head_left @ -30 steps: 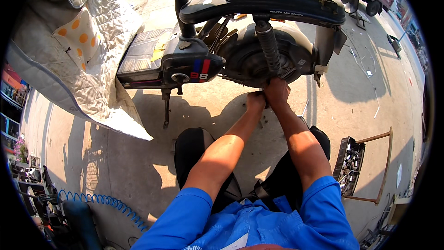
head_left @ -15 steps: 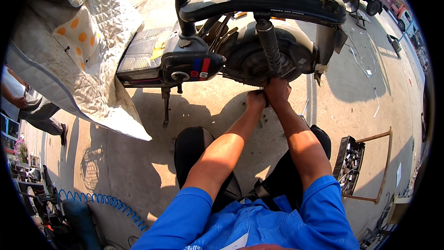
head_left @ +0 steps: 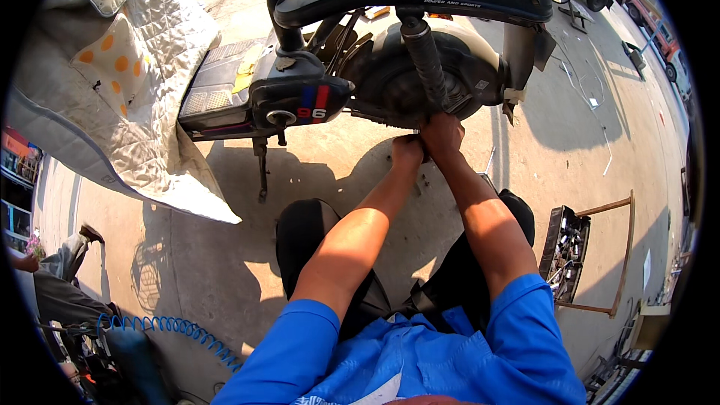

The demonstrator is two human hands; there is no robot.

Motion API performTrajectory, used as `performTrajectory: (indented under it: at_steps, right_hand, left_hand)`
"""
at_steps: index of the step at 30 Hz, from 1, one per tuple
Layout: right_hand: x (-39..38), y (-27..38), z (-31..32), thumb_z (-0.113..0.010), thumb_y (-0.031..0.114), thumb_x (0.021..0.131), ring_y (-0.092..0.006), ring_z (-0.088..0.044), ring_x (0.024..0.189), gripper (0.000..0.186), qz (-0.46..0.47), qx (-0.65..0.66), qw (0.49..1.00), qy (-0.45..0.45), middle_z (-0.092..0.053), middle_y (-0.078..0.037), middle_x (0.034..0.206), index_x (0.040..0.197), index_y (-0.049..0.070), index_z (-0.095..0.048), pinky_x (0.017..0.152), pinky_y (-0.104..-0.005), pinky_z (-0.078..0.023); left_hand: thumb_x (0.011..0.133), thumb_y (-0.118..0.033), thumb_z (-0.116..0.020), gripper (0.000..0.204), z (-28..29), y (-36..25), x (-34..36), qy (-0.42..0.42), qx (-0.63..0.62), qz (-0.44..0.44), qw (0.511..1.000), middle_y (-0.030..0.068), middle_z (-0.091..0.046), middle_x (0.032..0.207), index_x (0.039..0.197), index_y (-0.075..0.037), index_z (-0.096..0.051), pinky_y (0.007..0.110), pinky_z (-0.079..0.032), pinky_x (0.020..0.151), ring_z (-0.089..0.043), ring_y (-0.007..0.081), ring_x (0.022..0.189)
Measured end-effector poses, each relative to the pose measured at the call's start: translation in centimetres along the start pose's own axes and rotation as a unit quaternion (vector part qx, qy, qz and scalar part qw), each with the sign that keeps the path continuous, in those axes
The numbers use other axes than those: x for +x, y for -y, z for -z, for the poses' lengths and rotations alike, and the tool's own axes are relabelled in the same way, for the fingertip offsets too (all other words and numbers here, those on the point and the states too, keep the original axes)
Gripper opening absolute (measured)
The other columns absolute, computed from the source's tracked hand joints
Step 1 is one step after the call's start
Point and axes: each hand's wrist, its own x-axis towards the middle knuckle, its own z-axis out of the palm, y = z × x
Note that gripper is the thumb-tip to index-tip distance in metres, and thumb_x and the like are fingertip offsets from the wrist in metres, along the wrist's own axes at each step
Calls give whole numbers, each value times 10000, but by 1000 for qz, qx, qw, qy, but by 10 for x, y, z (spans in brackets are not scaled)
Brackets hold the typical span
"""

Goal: The person sits on the ground and uses a power drill to remove a bolt from the rear suspension of a scooter. They then use a wrench to tighten a nut on the same component by hand.

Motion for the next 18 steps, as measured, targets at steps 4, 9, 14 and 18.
performTrajectory:
  at_steps: [4,9,14,18]
  right_hand:
    - [-3,-1,2,-606,381,802,-383,-662,759,391,1,-7,1000,2,-663,-220,756,748,7,-708,710,-463,-521]
    - [-2,5,9,-587,373,832,-349,-670,814,359,-12,-34,999,37,-683,-184,811,796,39,-715,737,-445,-524]
    - [-2,5,5,-592,383,815,-382,-664,761,392,-6,-15,1000,21,-664,-223,758,760,13,-708,716,-470,-524]
    - [-1,1,6,-592,393,821,-381,-664,765,398,-2,-23,1000,17,-664,-220,761,756,17,-706,715,-468,-524]
  left_hand:
    - [767,10,-458,193,-8,-23,4,-59,7,174,983,62,-506,554,605,27,-561,316,-339,418,-462,138,455]
    - [774,0,-466,186,-8,-27,2,-63,3,168,984,67,-512,562,618,23,-564,315,-344,418,-471,140,459]
    - [780,1,-462,175,-1,-12,4,-28,39,120,992,67,-510,572,630,15,-550,312,-341,415,-465,140,455]
    - [783,1,-464,177,-4,-18,3,-23,-12,120,992,58,-490,570,617,1,-525,312,-322,406,-446,137,448]
